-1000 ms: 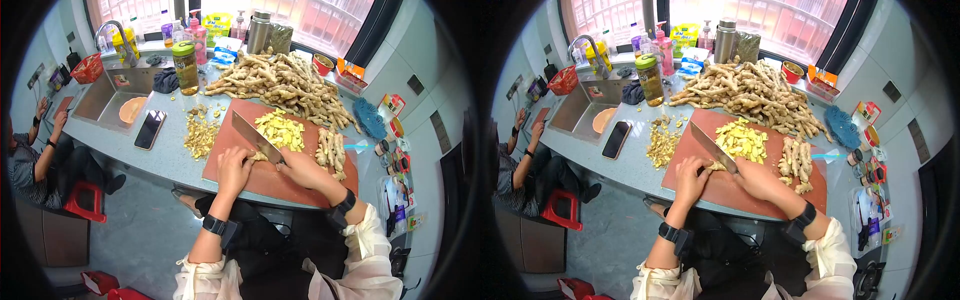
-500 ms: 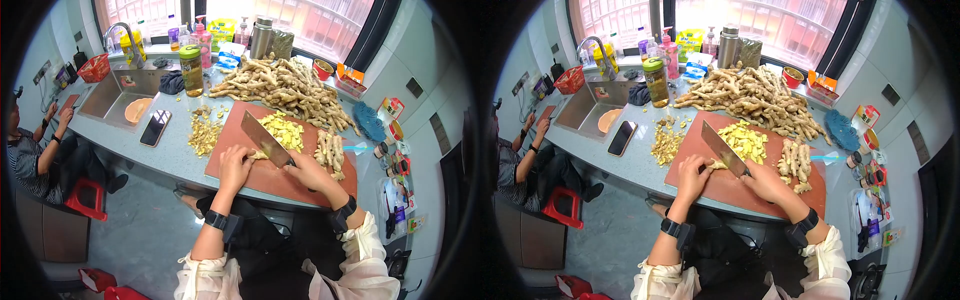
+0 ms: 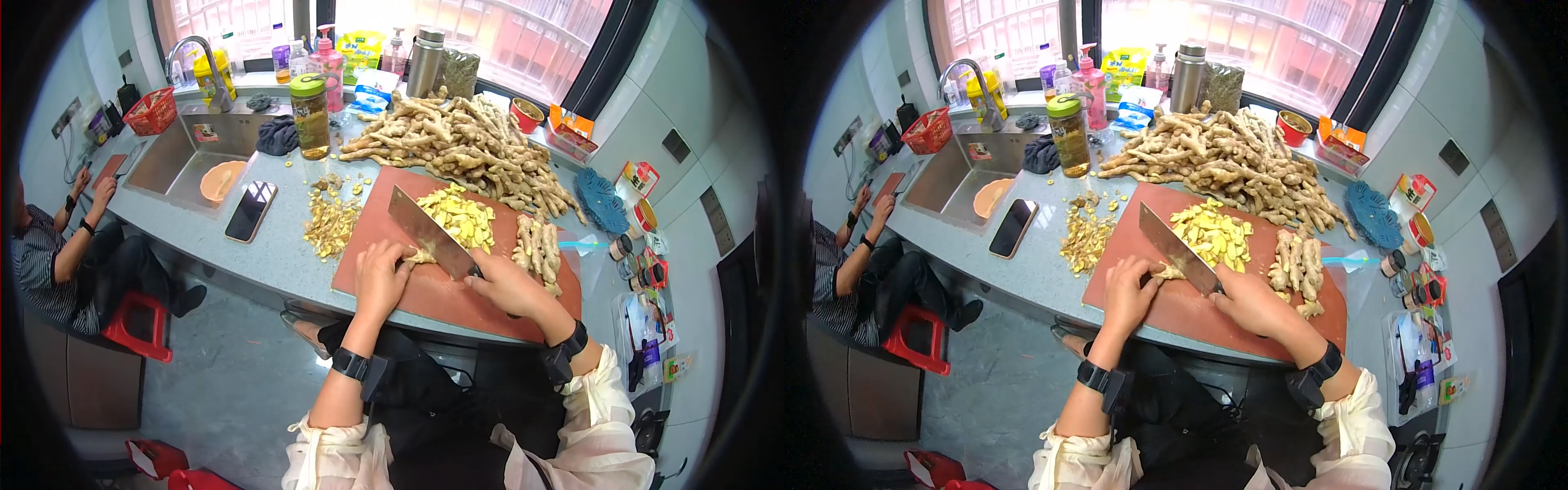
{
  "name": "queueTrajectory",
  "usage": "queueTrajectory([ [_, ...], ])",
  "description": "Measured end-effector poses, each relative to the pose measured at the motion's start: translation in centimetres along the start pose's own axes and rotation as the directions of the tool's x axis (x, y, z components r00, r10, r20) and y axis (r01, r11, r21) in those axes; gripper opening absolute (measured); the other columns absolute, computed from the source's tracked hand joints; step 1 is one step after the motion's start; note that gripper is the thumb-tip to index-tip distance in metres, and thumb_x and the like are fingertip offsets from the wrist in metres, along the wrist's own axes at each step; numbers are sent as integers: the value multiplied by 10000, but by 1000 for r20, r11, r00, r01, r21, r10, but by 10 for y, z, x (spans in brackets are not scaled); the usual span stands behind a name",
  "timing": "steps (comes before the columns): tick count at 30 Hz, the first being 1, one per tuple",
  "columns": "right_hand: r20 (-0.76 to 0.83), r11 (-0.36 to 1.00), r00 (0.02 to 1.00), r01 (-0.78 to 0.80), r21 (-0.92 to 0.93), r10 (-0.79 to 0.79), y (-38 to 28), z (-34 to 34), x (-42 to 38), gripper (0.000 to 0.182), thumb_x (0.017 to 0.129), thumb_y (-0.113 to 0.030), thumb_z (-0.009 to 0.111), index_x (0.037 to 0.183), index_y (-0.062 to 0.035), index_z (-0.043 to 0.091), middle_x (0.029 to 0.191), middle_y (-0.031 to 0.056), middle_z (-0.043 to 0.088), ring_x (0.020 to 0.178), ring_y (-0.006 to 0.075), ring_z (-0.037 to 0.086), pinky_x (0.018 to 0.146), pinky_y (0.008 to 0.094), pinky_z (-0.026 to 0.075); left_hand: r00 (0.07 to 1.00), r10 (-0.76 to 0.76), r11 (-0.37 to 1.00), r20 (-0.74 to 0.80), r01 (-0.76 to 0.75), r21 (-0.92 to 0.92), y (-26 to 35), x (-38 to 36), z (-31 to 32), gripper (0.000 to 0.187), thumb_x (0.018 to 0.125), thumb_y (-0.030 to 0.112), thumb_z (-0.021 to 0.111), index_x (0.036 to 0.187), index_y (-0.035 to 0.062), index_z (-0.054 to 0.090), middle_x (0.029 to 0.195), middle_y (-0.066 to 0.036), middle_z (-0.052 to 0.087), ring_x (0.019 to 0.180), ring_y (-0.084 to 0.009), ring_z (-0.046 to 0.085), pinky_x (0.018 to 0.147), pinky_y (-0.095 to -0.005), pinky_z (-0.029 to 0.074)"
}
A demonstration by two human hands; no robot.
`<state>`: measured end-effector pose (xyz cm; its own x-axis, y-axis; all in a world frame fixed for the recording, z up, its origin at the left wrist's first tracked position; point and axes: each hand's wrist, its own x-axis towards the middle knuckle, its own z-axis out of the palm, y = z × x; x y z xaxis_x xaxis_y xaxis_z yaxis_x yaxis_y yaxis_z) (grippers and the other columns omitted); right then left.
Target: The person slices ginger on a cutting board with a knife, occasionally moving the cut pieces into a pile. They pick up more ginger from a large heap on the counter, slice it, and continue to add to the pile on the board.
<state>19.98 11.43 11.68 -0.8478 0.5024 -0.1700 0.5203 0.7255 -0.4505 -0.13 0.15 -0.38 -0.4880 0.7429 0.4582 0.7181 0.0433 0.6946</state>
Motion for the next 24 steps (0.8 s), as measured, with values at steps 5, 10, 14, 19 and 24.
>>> queueTrajectory([
  [5,-15,1000,1000,12,-10,-12,1,6,12,302,988,-207,625,1111,36,493,990,319,654,984,511,634,849,556,492,1000,-3,1000,1,3,24,1,0,0,164,825,137,766,988,150,762,966,-19,672,995,-249,612,885,-390,406],
  [10,-25,1000,1000,-7,-3,7,-2,24,44,334,989,-215,635,1163,35,497,996,308,641,976,498,628,847,534,492,1000,4,1000,3,-4,24,0,0,0,164,822,139,762,985,150,759,978,-17,669,994,-255,610,887,-393,407],
  [14,-75,999,997,25,43,-22,2,24,33,321,986,-202,636,1153,38,504,1004,310,644,980,494,632,854,533,492,1000,3,1000,6,-3,16,0,-1,0,157,825,140,762,982,147,758,975,-22,664,992,-261,609,893,-398,410],
  [19,5,999,999,-32,22,32,17,14,-6,311,975,-217,639,1117,30,514,1028,317,652,1001,498,639,860,542,499,1000,17,1000,-7,-17,-4,-2,-1,0,179,830,128,762,1009,132,759,989,-34,668,1003,-267,620,887,-396,414],
  [24,-53,994,997,-59,93,64,28,20,-16,339,971,-242,666,1130,17,515,1058,314,651,1038,493,629,865,542,493,1000,28,1000,12,-28,5,-6,-3,1,184,825,127,767,1009,129,753,1006,-34,676,1018,-266,624,895,-400,414],
])
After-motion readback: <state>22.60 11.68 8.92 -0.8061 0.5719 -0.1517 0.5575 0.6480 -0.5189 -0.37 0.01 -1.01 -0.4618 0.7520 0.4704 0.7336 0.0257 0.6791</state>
